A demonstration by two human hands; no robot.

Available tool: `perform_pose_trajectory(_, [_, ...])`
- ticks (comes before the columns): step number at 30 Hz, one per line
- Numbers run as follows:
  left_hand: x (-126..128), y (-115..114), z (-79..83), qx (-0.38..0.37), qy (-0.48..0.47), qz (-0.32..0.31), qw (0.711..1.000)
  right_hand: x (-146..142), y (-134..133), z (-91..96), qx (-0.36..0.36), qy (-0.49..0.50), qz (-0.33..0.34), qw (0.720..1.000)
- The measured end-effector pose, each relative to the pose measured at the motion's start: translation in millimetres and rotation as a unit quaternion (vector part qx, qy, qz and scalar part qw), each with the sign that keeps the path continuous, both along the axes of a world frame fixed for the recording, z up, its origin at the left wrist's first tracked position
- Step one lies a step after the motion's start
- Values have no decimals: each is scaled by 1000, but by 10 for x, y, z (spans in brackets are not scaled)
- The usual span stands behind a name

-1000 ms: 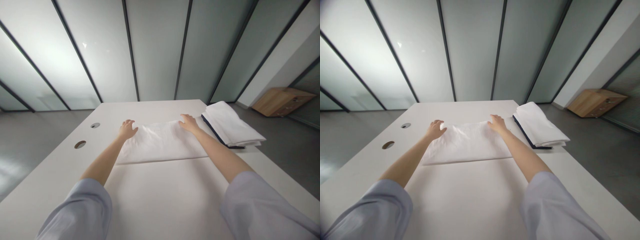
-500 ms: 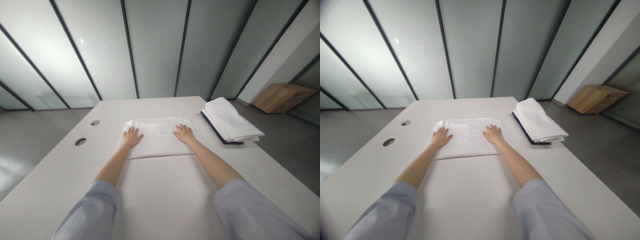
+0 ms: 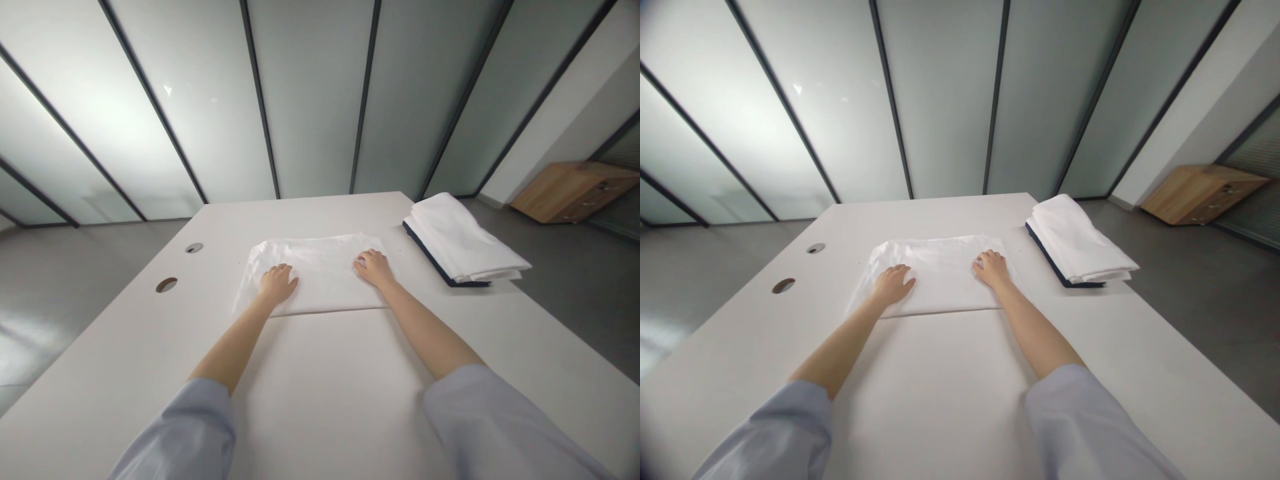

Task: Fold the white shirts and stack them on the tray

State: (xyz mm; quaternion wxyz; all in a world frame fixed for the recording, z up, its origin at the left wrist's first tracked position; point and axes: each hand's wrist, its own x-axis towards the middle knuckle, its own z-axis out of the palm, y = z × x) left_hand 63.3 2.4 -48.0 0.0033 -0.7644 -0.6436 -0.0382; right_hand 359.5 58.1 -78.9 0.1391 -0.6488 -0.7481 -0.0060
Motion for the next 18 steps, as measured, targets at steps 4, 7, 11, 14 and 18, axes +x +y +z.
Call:
perform_pose_trajectory(4, [369,-243,-91,-48,-19,-35,998,2,2,7,-17,0,2,1000])
perform_pose_trajectory(7, [543,-272,-205,-72,1,0,997,18,24,20,-26,-2,0,1000])
perform_pose_trajectory(11, [623,-96,-262,-78,4,11,997,-78,77,110,-32,-15,-13,999])
perform_pose_trajectory(14, [651,84,-234,-84,-4,17,996,-349,67,183,-33,7,17,999])
perform_pose_trajectory(18, [671,215,-233,-51,-13,29,998,-820,-71,118,-26,23,76,996])
